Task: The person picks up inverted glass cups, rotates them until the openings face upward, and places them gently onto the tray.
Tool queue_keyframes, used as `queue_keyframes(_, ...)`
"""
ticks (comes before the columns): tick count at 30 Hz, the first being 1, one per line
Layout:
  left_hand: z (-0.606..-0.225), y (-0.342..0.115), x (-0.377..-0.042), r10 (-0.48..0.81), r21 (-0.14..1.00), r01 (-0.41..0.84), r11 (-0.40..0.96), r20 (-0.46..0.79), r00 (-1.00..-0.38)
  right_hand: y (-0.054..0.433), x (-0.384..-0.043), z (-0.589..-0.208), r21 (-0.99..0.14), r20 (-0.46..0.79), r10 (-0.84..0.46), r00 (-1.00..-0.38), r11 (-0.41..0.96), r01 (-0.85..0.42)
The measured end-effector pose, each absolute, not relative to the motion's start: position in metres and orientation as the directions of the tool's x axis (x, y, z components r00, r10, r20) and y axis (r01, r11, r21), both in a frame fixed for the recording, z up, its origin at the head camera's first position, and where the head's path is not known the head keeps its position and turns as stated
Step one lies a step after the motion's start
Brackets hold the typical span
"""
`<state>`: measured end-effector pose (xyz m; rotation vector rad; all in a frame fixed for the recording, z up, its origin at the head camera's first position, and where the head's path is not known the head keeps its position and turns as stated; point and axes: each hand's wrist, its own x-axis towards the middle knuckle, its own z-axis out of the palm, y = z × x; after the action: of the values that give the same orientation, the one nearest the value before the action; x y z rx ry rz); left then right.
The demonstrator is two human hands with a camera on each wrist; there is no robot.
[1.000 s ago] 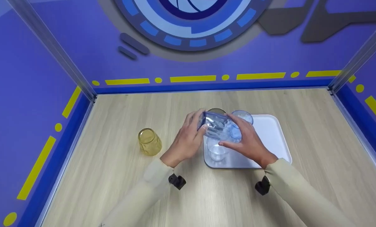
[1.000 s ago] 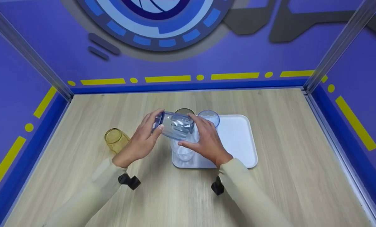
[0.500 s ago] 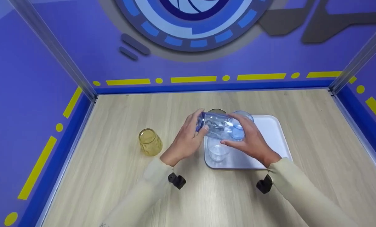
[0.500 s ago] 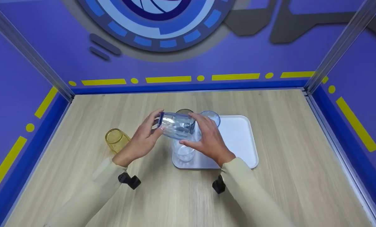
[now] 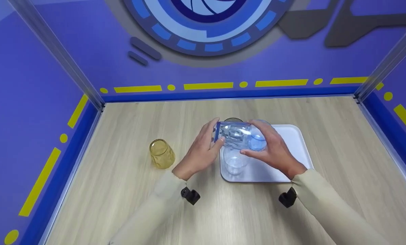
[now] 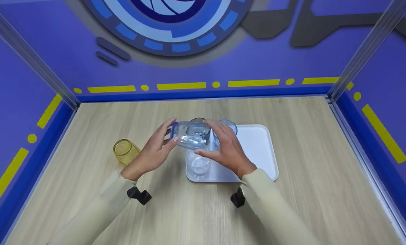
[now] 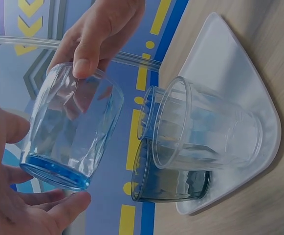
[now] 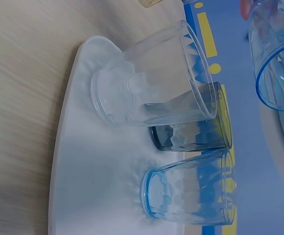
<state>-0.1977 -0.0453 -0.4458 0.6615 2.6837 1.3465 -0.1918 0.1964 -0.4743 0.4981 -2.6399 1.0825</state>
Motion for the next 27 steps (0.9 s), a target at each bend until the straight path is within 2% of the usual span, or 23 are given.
queue_keyframes(8,-0.447,-0.048,-0.196,0.416,0.791,0.35,0.502,0.134,-0.899,0.201,-0.191,-0.472,-0.631,0.335,-0.217,-0.917,0.671,-0.39)
queue_keyframes(17,-0.448,-0.063,-0.193,0.408,0.787,0.35,0.507,0.139,-0.903,0.206,-0.191,-0.473,-0.621,0.382,-0.215,-0.899,0.661,-0.422)
queue_keyframes(27,-0.447,-0.072,-0.19,0.409,0.755,0.364,0.546,0.138,-0.902,0.21,-0.194,-0.475,-0.653,0.412,-0.246,-0.877,0.592,-0.473)
